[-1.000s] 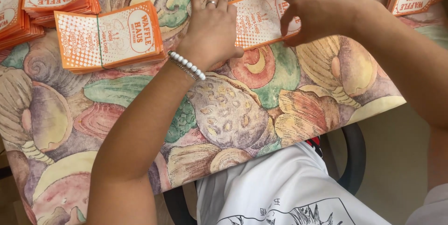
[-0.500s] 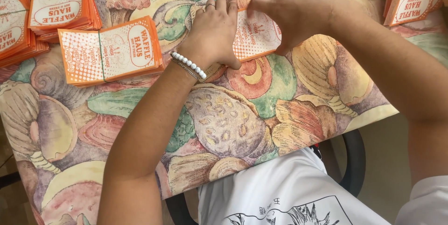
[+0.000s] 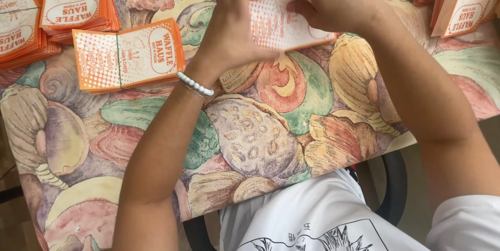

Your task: A person rapidly counts and stacks paper bags on a table in a factory setting.

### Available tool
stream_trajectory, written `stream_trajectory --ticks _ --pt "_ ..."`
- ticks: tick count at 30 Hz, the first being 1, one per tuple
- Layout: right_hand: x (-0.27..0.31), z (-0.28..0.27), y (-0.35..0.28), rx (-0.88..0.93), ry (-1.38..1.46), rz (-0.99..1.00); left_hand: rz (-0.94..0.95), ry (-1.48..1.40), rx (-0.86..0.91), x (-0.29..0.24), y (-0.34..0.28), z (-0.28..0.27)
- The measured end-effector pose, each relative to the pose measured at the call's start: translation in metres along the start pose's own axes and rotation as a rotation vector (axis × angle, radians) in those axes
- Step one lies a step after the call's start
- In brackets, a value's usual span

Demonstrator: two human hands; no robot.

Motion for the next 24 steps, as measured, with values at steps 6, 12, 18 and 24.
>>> stream_trajectory --ticks 6,12,18,24 --pt "0.034 0.000 -0.013 -0.587 -0.284 -0.231 -0.346 -0.917 -0.631 -0.005 -0.004 0.022" --pt "0.033 0.010 -0.028 -0.837 -0.019 -0.180 -0.520 -0.888 -0.654 0.001 -0.009 0.048" --pt "0.008 0.054 -0.040 -0.796 1.118 0.433 -0.702 -1.026 -0.631 -0.001 -0.004 0.044" --pt "-0.001 0.064 -0.021 -0.771 1.262 0.254 -0.631 -0.906 -0.679 0.001 -0.002 0.048"
Point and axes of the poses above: each hand's wrist, its own y-axis towards the middle knuckle, its own z-axis out of the palm, x = y × z, the point moved 1 cm from there along y, towards the middle knuckle, and after that the axes turned 12 degrees about -x, right-handed, at the moved point
